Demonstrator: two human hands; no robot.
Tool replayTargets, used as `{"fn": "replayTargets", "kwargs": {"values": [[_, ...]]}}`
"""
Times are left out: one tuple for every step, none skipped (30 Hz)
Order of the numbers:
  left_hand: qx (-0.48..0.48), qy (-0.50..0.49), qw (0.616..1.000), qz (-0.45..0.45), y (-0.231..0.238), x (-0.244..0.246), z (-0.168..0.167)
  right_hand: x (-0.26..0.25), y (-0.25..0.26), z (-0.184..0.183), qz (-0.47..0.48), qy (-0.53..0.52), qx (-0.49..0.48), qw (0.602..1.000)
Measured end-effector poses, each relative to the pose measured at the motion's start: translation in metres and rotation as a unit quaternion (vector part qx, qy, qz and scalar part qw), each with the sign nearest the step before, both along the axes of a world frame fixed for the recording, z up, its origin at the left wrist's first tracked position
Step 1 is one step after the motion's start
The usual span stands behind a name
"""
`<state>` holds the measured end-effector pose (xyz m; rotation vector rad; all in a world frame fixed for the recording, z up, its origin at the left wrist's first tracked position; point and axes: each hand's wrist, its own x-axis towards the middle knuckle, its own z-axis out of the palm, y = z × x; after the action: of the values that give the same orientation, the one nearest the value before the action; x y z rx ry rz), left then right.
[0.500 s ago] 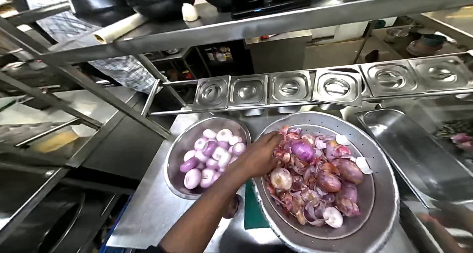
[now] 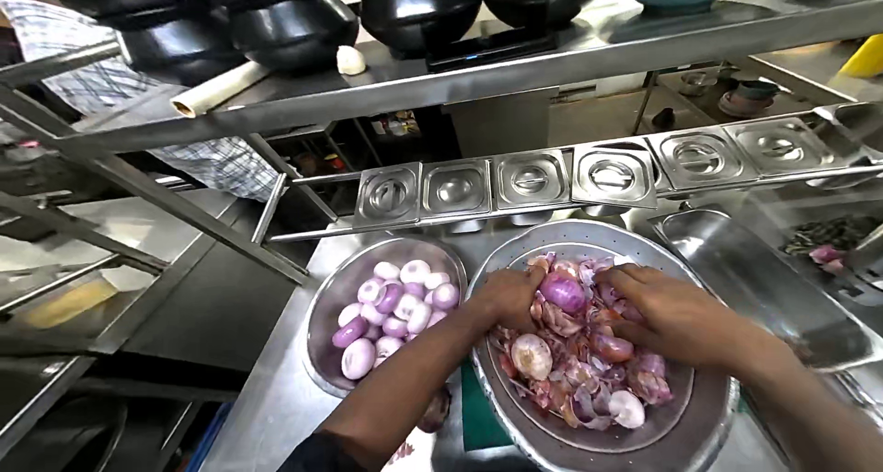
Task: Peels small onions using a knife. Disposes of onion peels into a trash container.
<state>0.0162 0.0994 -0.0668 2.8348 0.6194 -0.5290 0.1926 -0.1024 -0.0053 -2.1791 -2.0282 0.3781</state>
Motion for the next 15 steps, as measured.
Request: {"fn": "replayTargets", "kwargs": {"values": [[-0.012, -0.008, 1.000, 0.001, 0.000, -0.002, 0.000, -0.002, 0.003, 0.001, 0.001, 0.003, -0.006, 1.000], [-0.029, -0.024, 0.999, 0.004, 0.002, -0.004, 0.001, -0.003, 0.006, 0.002, 0.003, 0.006, -0.010, 1.000], [-0.042, -0.048, 0.998, 0.001, 0.004, -0.007, 0.002, -0.004, 0.007, 0.002, 0.005, 0.011, -0.018, 1.000], [-0.053, -0.078, 0.996, -0.006, 0.005, -0.009, 0.004, -0.006, 0.009, 0.004, 0.007, 0.015, -0.030, 0.999], [-0.069, -0.110, 0.991, -0.008, 0.005, -0.011, 0.010, -0.007, 0.011, 0.005, 0.012, 0.021, -0.043, 0.999], [-0.083, -0.139, 0.987, -0.009, 0.005, -0.011, 0.017, -0.010, 0.013, 0.006, 0.023, 0.034, -0.052, 0.998], [-0.095, -0.163, 0.982, -0.009, 0.007, -0.009, 0.026, -0.014, 0.015, 0.005, 0.037, 0.058, -0.060, 0.996], [-0.102, -0.184, 0.978, -0.005, 0.009, -0.008, 0.033, -0.020, 0.018, 0.003, 0.050, 0.084, -0.073, 0.993], [-0.109, -0.207, 0.972, 0.003, 0.011, -0.006, 0.038, -0.027, 0.020, -0.003, 0.054, 0.108, -0.084, 0.989], [-0.119, -0.225, 0.967, 0.013, 0.014, -0.004, 0.042, -0.036, 0.023, -0.009, 0.049, 0.128, -0.094, 0.986], [-0.124, -0.238, 0.963, 0.020, 0.016, -0.002, 0.043, -0.045, 0.026, -0.016, 0.036, 0.138, -0.107, 0.984], [-0.125, -0.238, 0.963, 0.020, 0.018, -0.002, 0.042, -0.054, 0.029, -0.024, 0.021, 0.132, -0.119, 0.984], [-0.126, -0.221, 0.967, 0.015, 0.020, -0.002, 0.040, -0.062, 0.033, -0.033, 0.012, 0.120, -0.133, 0.984], [-0.126, -0.190, 0.974, 0.006, 0.020, -0.002, 0.036, -0.067, 0.036, -0.041, 0.015, 0.106, -0.156, 0.982], [-0.118, -0.153, 0.981, 0.000, 0.020, -0.003, 0.031, -0.069, 0.039, -0.052, 0.025, 0.083, -0.181, 0.980]]}}
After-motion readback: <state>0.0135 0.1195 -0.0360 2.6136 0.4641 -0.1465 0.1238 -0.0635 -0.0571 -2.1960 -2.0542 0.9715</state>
